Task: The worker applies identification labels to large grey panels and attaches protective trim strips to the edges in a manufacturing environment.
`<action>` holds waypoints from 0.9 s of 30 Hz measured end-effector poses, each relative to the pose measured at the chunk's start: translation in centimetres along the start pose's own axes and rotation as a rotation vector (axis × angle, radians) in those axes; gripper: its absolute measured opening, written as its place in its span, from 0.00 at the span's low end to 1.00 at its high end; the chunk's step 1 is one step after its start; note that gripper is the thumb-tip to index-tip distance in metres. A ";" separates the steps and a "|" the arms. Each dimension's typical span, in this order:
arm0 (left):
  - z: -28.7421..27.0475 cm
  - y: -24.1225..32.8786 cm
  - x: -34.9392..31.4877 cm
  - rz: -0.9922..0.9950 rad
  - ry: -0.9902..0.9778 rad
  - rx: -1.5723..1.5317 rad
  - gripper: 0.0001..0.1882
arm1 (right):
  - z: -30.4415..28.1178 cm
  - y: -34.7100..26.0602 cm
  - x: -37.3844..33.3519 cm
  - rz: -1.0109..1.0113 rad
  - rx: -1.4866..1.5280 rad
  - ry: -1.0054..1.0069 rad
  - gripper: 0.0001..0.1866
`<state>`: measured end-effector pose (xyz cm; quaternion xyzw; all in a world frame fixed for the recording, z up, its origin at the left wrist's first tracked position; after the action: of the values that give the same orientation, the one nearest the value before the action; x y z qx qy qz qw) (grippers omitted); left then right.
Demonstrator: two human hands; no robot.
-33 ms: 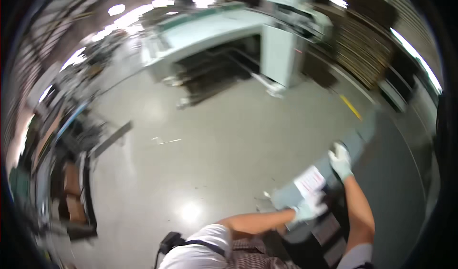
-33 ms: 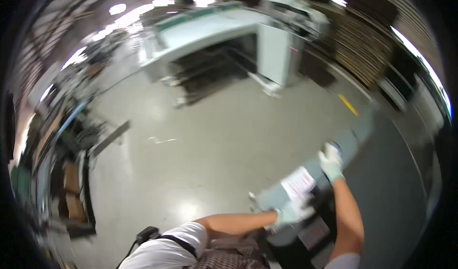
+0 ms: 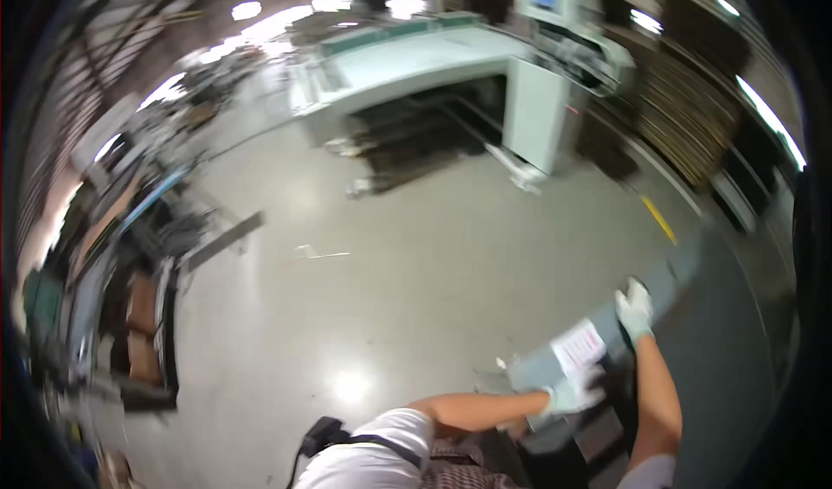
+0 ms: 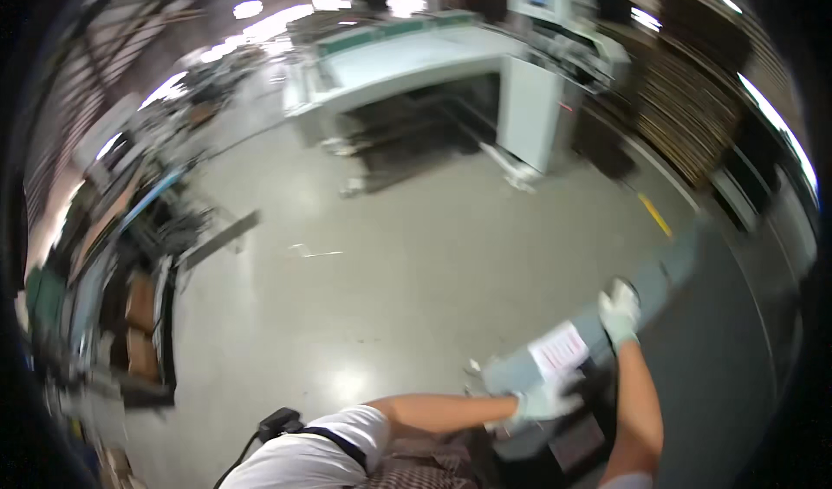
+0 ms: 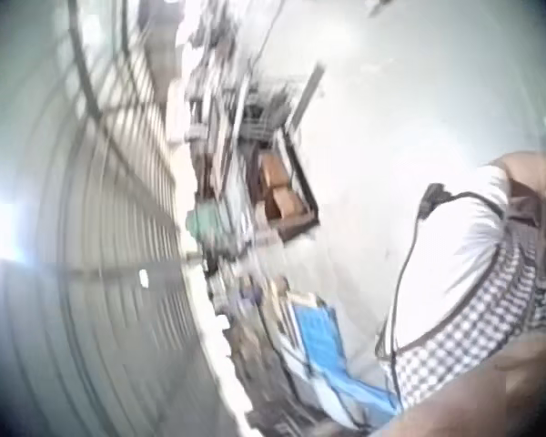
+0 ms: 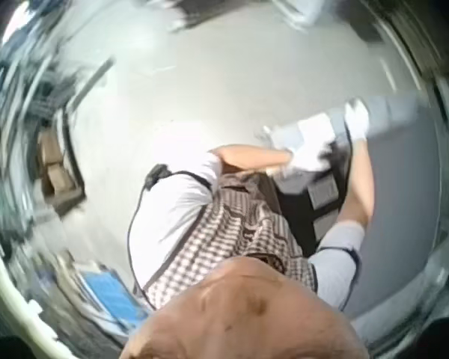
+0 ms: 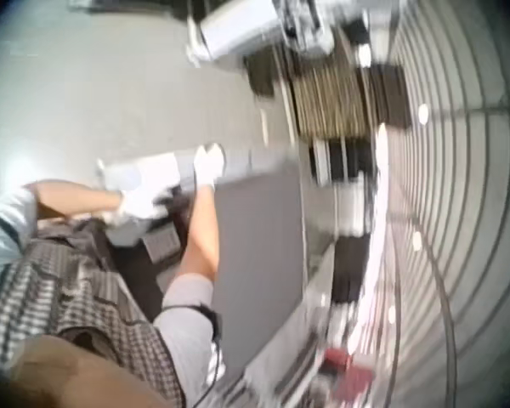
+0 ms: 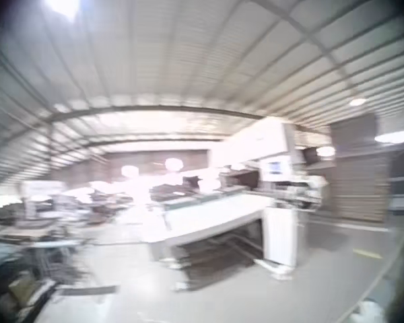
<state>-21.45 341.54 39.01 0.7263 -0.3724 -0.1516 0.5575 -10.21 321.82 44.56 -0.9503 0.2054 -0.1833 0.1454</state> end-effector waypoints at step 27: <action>-43.8 -3.1 -22.6 0.057 0.664 0.065 0.22 | 4.0 -47.8 -24.6 -0.455 0.708 -0.187 0.10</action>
<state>-7.73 388.43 46.36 0.7428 -0.1951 0.1210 0.6289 -13.36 375.28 50.71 -0.8754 -0.0992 -0.1830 0.4363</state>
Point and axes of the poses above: each hand's wrist, its own x-axis towards the middle knuckle, its own z-axis out of the palm, y = z × x, the point moved 5 cm from there along x, towards the middle knuckle, and after that the axes turned 6 degrees about y, right-handed, at the moved point
